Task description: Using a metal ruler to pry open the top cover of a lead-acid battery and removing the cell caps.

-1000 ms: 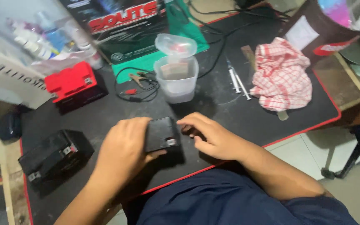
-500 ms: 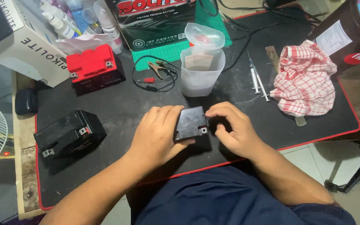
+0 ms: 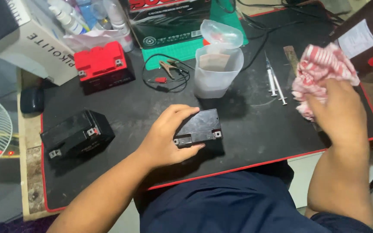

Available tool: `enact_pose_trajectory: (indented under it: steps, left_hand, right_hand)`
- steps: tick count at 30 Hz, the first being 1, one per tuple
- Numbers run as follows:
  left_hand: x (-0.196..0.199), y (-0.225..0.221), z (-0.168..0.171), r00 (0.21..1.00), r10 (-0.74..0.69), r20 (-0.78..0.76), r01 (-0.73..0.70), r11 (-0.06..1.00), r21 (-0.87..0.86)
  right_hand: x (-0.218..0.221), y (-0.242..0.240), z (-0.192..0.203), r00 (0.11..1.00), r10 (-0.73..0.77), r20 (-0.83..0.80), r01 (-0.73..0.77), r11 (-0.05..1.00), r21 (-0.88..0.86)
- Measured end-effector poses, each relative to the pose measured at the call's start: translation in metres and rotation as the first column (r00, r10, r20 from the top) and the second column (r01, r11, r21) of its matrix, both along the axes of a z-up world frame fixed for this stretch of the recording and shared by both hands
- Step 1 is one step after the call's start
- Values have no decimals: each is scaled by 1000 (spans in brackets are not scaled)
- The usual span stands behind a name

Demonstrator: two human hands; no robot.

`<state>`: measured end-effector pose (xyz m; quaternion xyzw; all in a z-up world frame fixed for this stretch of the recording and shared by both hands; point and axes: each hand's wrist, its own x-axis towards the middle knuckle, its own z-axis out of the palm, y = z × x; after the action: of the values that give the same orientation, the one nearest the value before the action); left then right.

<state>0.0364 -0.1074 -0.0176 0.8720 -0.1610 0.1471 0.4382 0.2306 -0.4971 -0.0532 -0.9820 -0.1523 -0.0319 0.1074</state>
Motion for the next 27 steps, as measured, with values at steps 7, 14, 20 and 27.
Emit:
enact_pose_trajectory:
  steps: [7,14,20,27]
  left_hand:
    - [-1,-4,-2,1000,11,12,-11,1000,-26]
    - [-1,-4,-2,1000,28,2,-28,1000,2]
    - [-2,-3,-4,1000,17,18,-17,1000,9]
    - [0,-3,-3,1000,17,13,-17,1000,27]
  right_hand:
    - [12,-7,24,936,29,350,-136,948,287]
    - [50,26,50,825,149,545,-441,772,457]
    - [102,17,22,755,369,542,-456,890,30]
    - [10,33,26,987,159,1,-159,986,-42]
